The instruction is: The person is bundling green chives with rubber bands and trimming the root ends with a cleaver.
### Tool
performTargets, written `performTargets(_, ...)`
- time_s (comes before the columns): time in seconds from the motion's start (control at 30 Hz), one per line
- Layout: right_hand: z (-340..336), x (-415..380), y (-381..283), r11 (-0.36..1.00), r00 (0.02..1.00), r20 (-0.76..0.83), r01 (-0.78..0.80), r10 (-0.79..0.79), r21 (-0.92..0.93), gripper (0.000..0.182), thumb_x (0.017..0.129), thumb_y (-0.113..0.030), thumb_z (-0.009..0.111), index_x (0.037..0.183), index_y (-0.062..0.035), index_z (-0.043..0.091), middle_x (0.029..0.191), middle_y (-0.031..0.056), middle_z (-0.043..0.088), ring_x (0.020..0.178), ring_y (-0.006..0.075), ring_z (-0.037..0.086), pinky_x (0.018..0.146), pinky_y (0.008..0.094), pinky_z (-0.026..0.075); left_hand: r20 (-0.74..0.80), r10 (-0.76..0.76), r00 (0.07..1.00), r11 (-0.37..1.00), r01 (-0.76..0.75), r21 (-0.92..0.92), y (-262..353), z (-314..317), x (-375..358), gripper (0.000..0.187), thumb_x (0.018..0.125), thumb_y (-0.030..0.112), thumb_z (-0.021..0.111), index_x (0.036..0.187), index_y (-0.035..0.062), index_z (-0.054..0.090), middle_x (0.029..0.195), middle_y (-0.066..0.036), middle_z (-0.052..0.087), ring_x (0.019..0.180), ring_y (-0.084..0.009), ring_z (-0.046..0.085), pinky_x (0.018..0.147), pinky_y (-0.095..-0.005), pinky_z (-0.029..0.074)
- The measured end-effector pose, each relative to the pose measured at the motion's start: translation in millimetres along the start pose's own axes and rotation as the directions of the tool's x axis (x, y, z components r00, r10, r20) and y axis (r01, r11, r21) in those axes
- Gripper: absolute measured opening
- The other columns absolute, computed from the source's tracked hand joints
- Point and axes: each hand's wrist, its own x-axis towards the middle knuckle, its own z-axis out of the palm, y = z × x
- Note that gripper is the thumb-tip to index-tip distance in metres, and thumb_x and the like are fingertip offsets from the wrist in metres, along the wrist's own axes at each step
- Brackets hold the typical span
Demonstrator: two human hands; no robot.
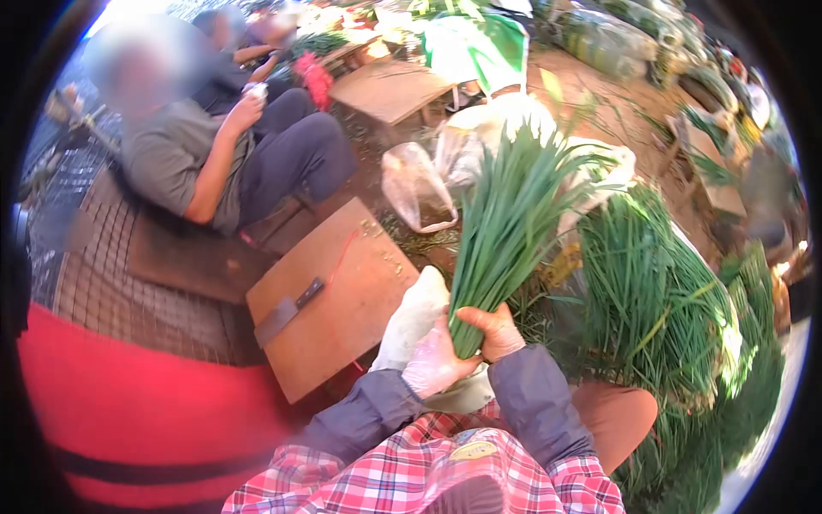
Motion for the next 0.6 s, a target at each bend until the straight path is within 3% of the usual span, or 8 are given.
performTargets(0.13, 7, 15, -12, 0.992, 0.998, 0.038, -0.044, 0.040, 0.122, 0.053, 0.069, -0.014, 0.073, 0.115, 0.0013, 0.051, 0.097, 0.0120, 0.063, 0.089, 0.0269, 0.063, 0.091, 0.0455, 0.049, -0.084, 0.225, 0.971, 0.969, -0.232, -0.088, -2, -14, 2, 0.098, 0.064, 0.030, 0.076, 0.138, 0.0026, 0.019, 0.110, -0.025, 0.055, 0.102, -0.0394, 0.057, 0.086, -0.0426, 0.046)
performTargets(0.2, 13, 22, -14, 0.977, 0.988, 0.151, -0.065, 0.034, 0.204, 0.053, 0.070, -0.019, 0.072, 0.114, -0.0002, 0.050, 0.098, 0.0094, 0.060, 0.089, 0.0234, 0.061, 0.088, 0.0426, 0.050, -0.107, 0.342, 0.934, 0.908, -0.357, -0.218, 11, -36, -7, 0.094, 0.065, 0.027, 0.078, 0.137, 0.0020, 0.023, 0.112, -0.021, 0.054, 0.108, -0.0332, 0.054, 0.090, -0.0386, 0.045)
performTargets(0.3, 29, 30, -16, 0.930, 0.977, 0.213, -0.081, 0.003, 0.358, 0.060, 0.070, -0.022, 0.071, 0.120, -0.0029, 0.045, 0.099, 0.0050, 0.053, 0.089, 0.0199, 0.057, 0.087, 0.0427, 0.050, 0.293, 0.233, 0.927, 0.819, -0.025, -0.573, 4, -89, -14, 0.084, 0.075, 0.027, 0.073, 0.139, -0.0003, 0.025, 0.118, -0.017, 0.053, 0.112, -0.0255, 0.051, 0.094, -0.0357, 0.041)
performTargets(0.33, 33, 35, -15, 0.917, 0.968, 0.250, -0.086, -0.015, 0.389, 0.062, 0.070, -0.022, 0.071, 0.122, -0.0034, 0.043, 0.100, 0.0043, 0.052, 0.090, 0.0192, 0.056, 0.086, 0.0424, 0.050, 0.196, 0.233, 0.953, 0.888, -0.126, -0.443, -7, -100, -17, 0.071, 0.079, 0.023, 0.070, 0.135, -0.0005, 0.034, 0.120, -0.014, 0.053, 0.108, -0.0231, 0.053, 0.091, -0.0344, 0.042)
performTargets(0.43, 47, 45, -16, 0.896, 0.939, 0.340, -0.109, -0.049, 0.431, 0.082, 0.072, -0.025, 0.070, 0.141, -0.0146, 0.025, 0.097, 0.0013, 0.045, 0.087, 0.0143, 0.051, 0.080, 0.0394, 0.048, -0.032, 0.016, 0.999, 0.864, -0.030, -0.502, -52, -125, -26, 0.063, 0.078, 0.019, 0.070, 0.131, 0.0009, 0.041, 0.117, -0.013, 0.054, 0.105, -0.0212, 0.054, 0.089, -0.0335, 0.044)
performTargets(0.47, 42, 50, -13, 0.873, 0.934, 0.354, -0.129, -0.053, 0.471, 0.071, 0.073, -0.026, 0.070, 0.131, -0.0096, 0.032, 0.097, 0.0014, 0.044, 0.087, 0.0148, 0.050, 0.079, 0.0396, 0.047, -0.251, 0.011, 0.968, 0.971, -0.071, -0.230, -81, -137, -23, 0.060, 0.076, 0.015, 0.069, 0.128, 0.0012, 0.044, 0.117, -0.014, 0.055, 0.106, -0.0225, 0.055, 0.090, -0.0341, 0.044)
performTargets(0.53, 41, 55, -12, 0.844, 0.921, 0.384, -0.153, -0.067, 0.514, 0.047, 0.075, -0.028, 0.070, 0.104, -0.0033, 0.042, 0.097, 0.0020, 0.043, 0.090, 0.0163, 0.050, 0.082, 0.0404, 0.045, -0.544, 0.137, 0.828, 0.964, 0.015, 0.266, -173, -164, -8, 0.054, 0.072, 0.009, 0.068, 0.122, 0.0028, 0.049, 0.116, -0.016, 0.055, 0.106, -0.0265, 0.055, 0.090, -0.0356, 0.045)
performTargets(0.6, 38, 61, -8, 0.831, 0.895, 0.436, -0.171, -0.094, 0.530, 0.050, 0.076, -0.027, 0.069, 0.110, -0.0025, 0.042, 0.098, 0.0027, 0.043, 0.091, 0.0169, 0.050, 0.084, 0.0409, 0.045, -0.626, 0.163, 0.763, 0.872, 0.186, 0.453, -228, -190, 3, 0.049, 0.071, 0.008, 0.066, 0.118, 0.0051, 0.053, 0.115, -0.017, 0.055, 0.106, -0.0311, 0.055, 0.089, -0.0380, 0.046)
